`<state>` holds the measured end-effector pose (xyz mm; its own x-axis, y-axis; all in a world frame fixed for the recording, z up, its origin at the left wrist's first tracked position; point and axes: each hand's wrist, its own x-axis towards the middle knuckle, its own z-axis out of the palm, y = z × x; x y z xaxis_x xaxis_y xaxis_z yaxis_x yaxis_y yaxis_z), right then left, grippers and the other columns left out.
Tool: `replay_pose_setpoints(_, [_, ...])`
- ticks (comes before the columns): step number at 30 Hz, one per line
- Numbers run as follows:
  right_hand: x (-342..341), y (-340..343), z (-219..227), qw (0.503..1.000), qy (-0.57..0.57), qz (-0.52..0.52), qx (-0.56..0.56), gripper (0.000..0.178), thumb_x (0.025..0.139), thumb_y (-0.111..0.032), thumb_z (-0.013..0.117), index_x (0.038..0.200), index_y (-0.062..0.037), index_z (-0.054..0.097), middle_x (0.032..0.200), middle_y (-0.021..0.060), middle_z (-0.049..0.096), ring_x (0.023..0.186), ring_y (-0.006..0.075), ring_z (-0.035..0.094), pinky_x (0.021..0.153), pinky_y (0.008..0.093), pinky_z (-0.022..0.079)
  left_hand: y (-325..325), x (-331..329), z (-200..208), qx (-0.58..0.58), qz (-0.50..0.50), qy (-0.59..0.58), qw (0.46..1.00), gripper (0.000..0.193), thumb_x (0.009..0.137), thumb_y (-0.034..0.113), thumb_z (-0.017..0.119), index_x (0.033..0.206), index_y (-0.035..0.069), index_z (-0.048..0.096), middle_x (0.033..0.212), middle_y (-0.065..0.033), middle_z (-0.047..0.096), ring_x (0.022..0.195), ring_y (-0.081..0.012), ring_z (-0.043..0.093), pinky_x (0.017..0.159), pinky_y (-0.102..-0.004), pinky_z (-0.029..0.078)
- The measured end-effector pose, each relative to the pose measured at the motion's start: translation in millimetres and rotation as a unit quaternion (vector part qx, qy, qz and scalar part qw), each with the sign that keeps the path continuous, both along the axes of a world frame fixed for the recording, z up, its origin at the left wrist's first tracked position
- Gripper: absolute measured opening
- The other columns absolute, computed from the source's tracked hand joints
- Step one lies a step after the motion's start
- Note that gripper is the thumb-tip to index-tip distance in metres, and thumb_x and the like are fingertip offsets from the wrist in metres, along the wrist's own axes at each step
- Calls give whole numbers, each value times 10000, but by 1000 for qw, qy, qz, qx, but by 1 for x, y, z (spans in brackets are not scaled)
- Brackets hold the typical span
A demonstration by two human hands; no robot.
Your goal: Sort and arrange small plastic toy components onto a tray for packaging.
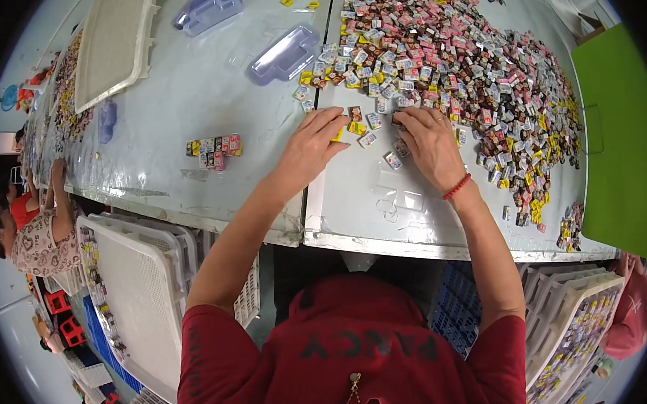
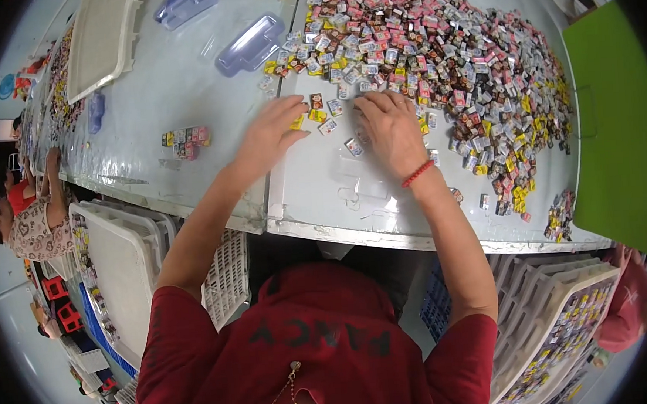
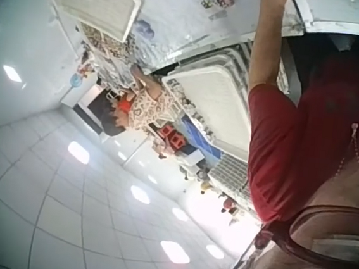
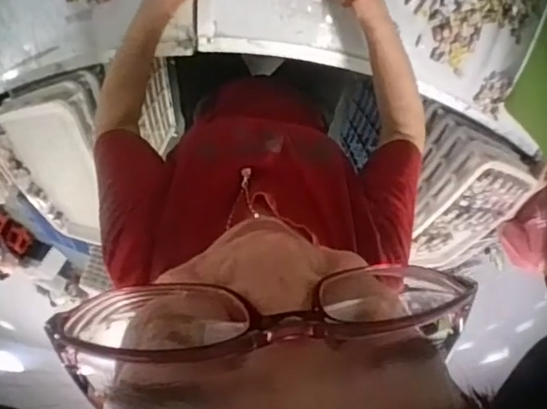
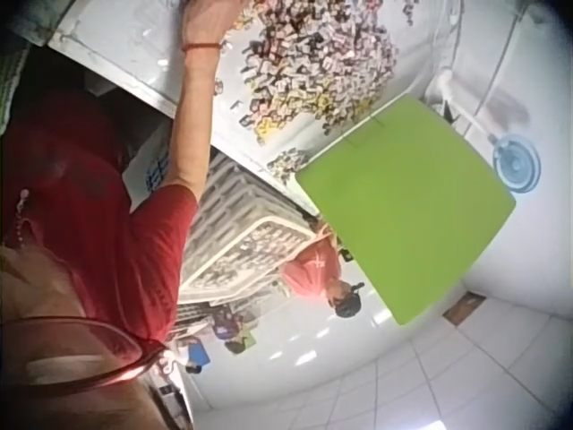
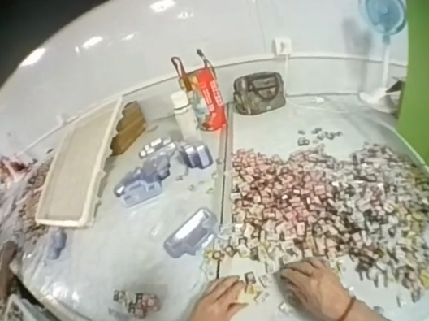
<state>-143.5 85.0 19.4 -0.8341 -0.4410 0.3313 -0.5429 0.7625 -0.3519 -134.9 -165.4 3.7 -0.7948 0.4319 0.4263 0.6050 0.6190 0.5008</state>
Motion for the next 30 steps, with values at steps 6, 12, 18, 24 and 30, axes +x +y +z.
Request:
replay_pose_setpoints(6, [-1, -30, 7, 999, -24, -34, 0, 221, 829, -143, 660, 1029, -53, 643, 967, 123, 656, 930, 316, 594, 840, 430, 450, -2, -1, 2, 37, 27, -67, 997, 393, 764, 90, 719, 1134, 19, 604, 1175, -144, 600, 1102, -334, 549, 941, -390, 445])
replay_pose_setpoints(12, [-16, -51, -6, 996, -28, -46, 71, 164, 818, -161, 662, 944, -57, 647, 900, 150, 654, 839, 343, 624, 740, 442, 486, 3, -10, -9, 2, 57, -30, 998, 302, 734, 90, 725, 1013, 27, 625, 1041, -127, 617, 989, -320, 571, 865, -398, 469])
replay_pose_setpoints(18, [-14, -44, -5, 995, -54, -48, 63, 109, 833, -86, 610, 934, -54, 633, 910, 179, 640, 794, 381, 624, 713, 455, 508, 27, -6, -5, -51, 117, 11, 992, 282, 724, 158, 738, 927, 1, 622, 943, -128, 558, 950, -318, 545, 794, -412, 503])
replay_pose_setpoints(24, [-11, -46, -9, 996, -34, -54, 61, 139, 844, -80, 549, 957, -65, 627, 918, 148, 642, 842, 359, 633, 751, 454, 492, 35, 2, -4, -85, 169, 22, 982, 296, 713, 182, 769, 869, 0, 596, 918, -144, 555, 894, -328, 577, 735, -402, 509])
replay_pose_setpoints(30, [-9, -35, -5, 992, -84, -70, 64, 204, 817, -77, 587, 1015, -65, 636, 897, 156, 665, 832, 375, 630, 742, 448, 512, 38, 3, 16, -88, 166, -168, 968, 375, 733, 285, 770, 919, 1, 611, 960, -197, 622, 941, -344, 612, 765, -435, 512])
